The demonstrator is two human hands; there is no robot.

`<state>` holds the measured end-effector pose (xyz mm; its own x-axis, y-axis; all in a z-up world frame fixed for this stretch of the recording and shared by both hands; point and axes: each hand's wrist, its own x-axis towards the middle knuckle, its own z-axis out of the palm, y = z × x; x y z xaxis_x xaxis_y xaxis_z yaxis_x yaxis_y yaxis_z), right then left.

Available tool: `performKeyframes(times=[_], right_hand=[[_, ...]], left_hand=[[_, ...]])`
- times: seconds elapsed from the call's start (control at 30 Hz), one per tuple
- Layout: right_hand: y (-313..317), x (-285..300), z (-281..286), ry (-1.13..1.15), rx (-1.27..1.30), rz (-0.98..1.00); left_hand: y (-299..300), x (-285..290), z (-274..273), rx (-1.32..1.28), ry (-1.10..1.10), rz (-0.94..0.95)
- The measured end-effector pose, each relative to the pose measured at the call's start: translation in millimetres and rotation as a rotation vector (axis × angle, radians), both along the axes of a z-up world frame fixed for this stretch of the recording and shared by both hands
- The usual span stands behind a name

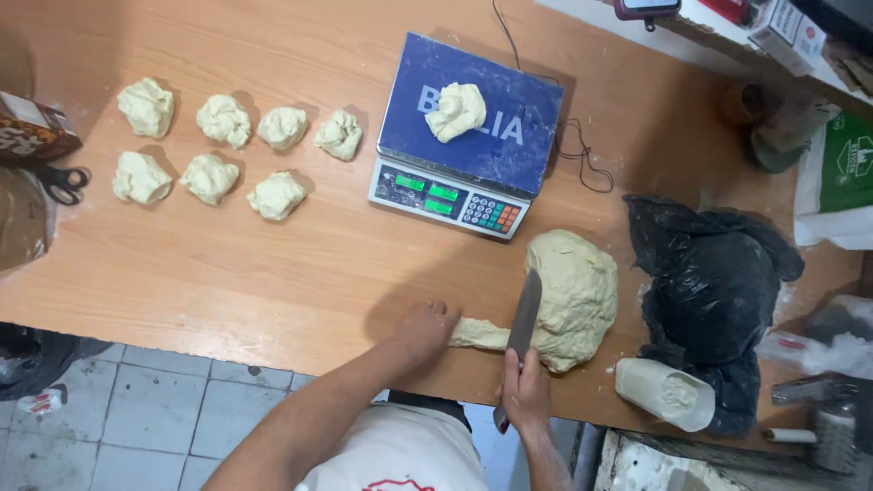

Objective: Cutting a large piece of dough into smaller portions and weighing them on a digital scale.

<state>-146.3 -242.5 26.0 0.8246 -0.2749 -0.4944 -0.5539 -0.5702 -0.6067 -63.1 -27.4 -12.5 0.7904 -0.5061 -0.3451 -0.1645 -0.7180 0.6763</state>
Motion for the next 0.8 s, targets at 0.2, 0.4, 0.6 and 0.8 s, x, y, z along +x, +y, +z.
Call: performKeyframes(times=[0.2,0.4,0.6,0.8], right_hand=[[38,-10,14,0.005,0.082,-0.087],[38,8,-10,0.017,0.093,0.003],[24,158,-31,-0.281,-0.068,0.277],[76,300,2,-0.056,-0.092,0.299]], left_hand=[[2,-39,-33,-0.274,-0.086,0.347],[22,-27,-23,-0.251,0.013,0.239],[48,128,12,-0.396,-0.270,0.677],[44,251,1,-0.734,-0.004,0.940]])
